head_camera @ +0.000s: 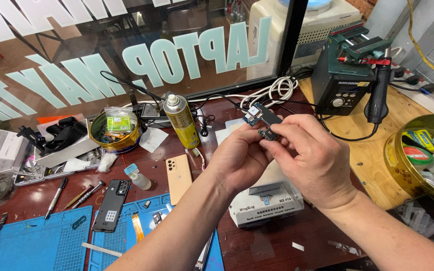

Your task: The person cleans a small electronic component with a spray and a toothbrush, then uses tweezers to scrape and clean the component. They place the component on a white box and later handle a disassembled smartphone, using tweezers to adjust internal parts.

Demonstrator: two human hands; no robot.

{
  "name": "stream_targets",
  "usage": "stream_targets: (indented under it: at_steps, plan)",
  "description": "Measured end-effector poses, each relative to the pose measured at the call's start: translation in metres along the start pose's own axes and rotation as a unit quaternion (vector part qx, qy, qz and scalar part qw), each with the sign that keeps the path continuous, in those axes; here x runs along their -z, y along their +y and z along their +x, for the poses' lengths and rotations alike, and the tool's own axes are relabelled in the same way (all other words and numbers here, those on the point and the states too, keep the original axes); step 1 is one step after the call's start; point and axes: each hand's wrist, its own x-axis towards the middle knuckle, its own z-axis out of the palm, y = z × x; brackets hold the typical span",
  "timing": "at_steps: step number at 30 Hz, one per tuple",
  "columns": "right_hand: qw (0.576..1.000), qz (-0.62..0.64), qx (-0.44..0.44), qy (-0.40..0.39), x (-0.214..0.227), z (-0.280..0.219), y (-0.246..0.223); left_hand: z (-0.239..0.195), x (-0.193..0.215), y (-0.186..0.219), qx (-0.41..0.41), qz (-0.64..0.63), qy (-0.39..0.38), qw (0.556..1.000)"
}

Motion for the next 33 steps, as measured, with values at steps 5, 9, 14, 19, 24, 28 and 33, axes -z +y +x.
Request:
stream_targets:
  at_steps: [5, 9, 14, 19, 24, 28, 33]
  plan:
    - [0.998, 0.046, -0.044, 0.016, -0.007, 0.002, 0.021, 0.001, 0.007, 0.0, 0.016, 0.052, 0.112, 0.992]
    - [0.953, 0.151, -0.23, -0.13, -0.028, 0.031, 0.073, 0.003, 0.028, 0.013, 0.012, 0.196, 0.285, 0.938]
    - [0.842, 0.215, -0.346, -0.355, -0.088, 0.061, 0.14, 0.016, 0.061, 0.025, -0.021, 0.255, 0.388, 0.885]
    - [0.798, 0.235, -0.352, -0.43, -0.136, 0.074, 0.173, 0.032, 0.08, 0.028, -0.071, 0.312, 0.434, 0.842]
    - [0.855, 0.164, -0.289, -0.399, -0.157, 0.074, 0.178, 0.032, 0.076, 0.033, -0.117, 0.594, 0.413, 0.68]
    - [0.896, 0.127, -0.209, -0.37, -0.154, 0.069, 0.177, 0.031, 0.067, 0.035, -0.101, 0.69, 0.364, 0.617]
    - [0.92, 0.055, -0.239, -0.306, -0.14, 0.061, 0.163, 0.03, 0.068, 0.031, -0.115, 0.703, 0.366, 0.599]
